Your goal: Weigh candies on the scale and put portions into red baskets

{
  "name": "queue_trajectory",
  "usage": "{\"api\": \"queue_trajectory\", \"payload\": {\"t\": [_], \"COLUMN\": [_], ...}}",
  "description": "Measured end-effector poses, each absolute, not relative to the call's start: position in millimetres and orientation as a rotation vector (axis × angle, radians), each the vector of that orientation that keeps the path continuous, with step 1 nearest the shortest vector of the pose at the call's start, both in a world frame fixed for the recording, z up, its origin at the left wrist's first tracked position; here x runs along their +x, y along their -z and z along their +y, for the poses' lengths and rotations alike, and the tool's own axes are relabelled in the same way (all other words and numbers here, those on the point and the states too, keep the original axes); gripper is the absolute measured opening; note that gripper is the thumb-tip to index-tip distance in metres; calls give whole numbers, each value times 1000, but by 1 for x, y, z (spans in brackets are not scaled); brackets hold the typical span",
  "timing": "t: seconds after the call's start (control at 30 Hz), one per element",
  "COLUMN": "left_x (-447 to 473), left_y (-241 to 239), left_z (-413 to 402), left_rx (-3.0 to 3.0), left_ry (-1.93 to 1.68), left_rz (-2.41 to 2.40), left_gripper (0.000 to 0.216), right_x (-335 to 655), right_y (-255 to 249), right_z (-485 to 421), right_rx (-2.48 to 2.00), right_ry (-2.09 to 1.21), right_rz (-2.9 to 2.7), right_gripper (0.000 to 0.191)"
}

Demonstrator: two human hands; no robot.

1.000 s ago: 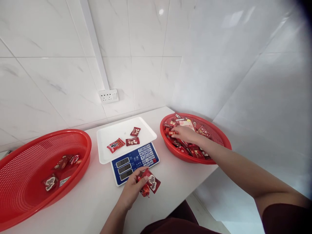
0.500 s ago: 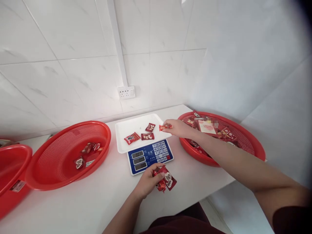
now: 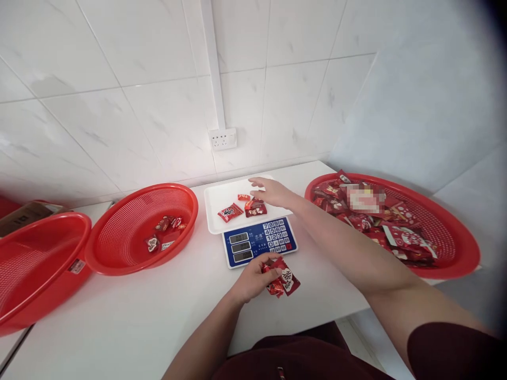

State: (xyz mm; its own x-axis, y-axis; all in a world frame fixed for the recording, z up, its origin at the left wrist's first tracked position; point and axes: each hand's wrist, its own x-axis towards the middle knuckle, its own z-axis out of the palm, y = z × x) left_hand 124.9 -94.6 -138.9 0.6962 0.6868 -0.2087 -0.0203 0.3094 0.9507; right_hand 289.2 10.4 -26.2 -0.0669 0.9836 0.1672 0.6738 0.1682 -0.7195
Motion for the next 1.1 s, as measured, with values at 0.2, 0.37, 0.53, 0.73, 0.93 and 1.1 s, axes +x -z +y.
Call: {"api": "queue_trajectory", "payload": {"t": [0.2,0.37,0.53,0.73,0.93,1.1], "left_x": [124,122,115,98,86,89], "left_y": [132,128,146,143,122,115], "left_z": [-97,-117,-137,-135,-118,-104], "left_rx": [1216,1446,1587,971,768,1098], "left_ry": [-579,-668,-721,-887,-1030,-1101], "left_rz": [687,851,1061,980,893,1026], "left_gripper": [36,25,19,34,39,35], "right_x": [302,299,286,283,288,288], "right_y": [77,137,160,171,177,176], "right_z": [-95,-156,-160,-139,-137,-138], "right_rx": [-1338,-1261,-1188,-1081,-1090,-1141], "right_ry": [-866,-1359,-1574,-1704,-1755,-1740], "right_rz": [-1615,-1464,-1472,-1267,-1041,-1045], "right_gripper": [37,48,33,38,42,45]}}
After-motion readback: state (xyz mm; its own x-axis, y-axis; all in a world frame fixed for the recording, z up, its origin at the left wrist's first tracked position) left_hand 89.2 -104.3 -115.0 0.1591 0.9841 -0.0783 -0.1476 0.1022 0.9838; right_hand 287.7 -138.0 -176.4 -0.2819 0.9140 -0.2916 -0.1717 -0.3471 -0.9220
